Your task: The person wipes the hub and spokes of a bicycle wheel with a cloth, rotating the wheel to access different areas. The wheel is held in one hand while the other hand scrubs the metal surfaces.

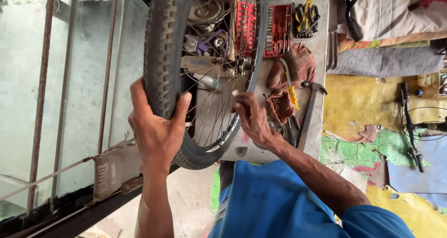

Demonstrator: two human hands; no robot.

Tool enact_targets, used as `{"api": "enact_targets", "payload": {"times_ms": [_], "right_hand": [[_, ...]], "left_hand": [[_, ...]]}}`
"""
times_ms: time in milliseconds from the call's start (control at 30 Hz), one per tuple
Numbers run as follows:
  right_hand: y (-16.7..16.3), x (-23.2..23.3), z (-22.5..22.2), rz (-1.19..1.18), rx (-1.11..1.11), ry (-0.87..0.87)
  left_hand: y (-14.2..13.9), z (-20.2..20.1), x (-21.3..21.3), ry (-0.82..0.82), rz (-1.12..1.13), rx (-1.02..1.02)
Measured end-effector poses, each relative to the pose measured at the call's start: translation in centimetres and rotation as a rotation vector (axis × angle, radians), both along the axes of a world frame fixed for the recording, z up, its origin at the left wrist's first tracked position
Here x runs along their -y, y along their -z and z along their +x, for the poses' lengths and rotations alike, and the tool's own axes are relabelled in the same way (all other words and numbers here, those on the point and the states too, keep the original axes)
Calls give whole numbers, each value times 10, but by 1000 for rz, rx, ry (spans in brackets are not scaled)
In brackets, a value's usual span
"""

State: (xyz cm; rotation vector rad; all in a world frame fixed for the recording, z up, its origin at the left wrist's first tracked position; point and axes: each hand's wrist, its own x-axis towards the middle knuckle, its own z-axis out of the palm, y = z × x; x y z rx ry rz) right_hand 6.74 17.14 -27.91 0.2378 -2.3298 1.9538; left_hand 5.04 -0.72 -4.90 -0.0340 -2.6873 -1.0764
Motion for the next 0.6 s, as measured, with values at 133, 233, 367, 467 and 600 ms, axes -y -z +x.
{"api": "enact_targets", "payload": {"times_ms": [133,233,367,467,600], "right_hand": [[-3,10,2,-14,-91,-67],[-4,20,-3,16,-330,-164],[1,19,-30,177,-453,-81],[5,20,-38,166,-163,-22],[0,39,2,179,-324,-373]], "left_hand": [[-5,-10,-5,12,-39,10],[-12,-21,-1,-61,-93,229],[-13,-45,5,19,-133,72],[-4,-55,5,-44,-230,-2],[3,-48,5,-23,-290,-116]]}}
